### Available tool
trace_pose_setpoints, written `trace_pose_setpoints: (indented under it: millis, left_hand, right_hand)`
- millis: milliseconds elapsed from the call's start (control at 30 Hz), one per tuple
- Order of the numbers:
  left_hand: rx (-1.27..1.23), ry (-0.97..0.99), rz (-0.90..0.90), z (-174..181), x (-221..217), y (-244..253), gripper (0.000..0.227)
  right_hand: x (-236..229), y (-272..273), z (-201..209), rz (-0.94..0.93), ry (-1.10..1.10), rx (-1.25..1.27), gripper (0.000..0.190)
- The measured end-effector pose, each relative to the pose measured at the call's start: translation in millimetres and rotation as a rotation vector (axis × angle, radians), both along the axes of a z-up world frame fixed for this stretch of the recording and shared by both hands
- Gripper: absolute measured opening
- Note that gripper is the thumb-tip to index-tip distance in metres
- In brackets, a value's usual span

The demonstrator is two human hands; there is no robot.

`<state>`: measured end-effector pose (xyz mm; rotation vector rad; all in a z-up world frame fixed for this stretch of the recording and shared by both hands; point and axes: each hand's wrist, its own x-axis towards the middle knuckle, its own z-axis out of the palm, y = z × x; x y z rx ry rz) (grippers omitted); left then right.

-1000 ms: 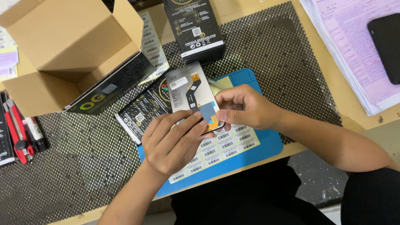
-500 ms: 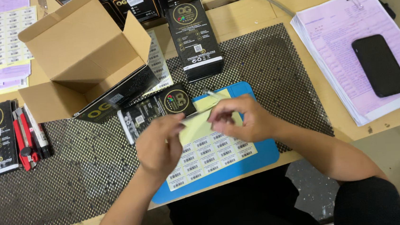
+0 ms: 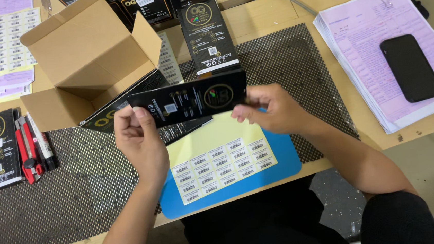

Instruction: The person removes a smartphone screen from a plastic bag, peels off a protective film, and writes on a label with a pen. They repeat this process with several screens, handling each one individually and placing them on a blue mat.

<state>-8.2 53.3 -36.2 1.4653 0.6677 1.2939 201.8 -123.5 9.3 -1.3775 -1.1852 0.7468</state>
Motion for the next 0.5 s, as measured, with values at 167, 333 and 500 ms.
trace_pose_setpoints:
  millis: [167,333,500]
  left_hand:
    - [0.008,0.087,-0.164,-10,6,-1,0.008]
    - [-0.123,0.074,-0.377,-1,15,-22,0.018]
    - [-0.279,-0.013,-0.644,39,19,-46,0.05]
  right_hand:
    - [19,5,-21,-0.241,0.063,0.115,0.008]
    - [28,7,-24,-0.394,0.179,0.22,0.03]
    - [33,11,-23,-0.494,0.15,0.272,0.031]
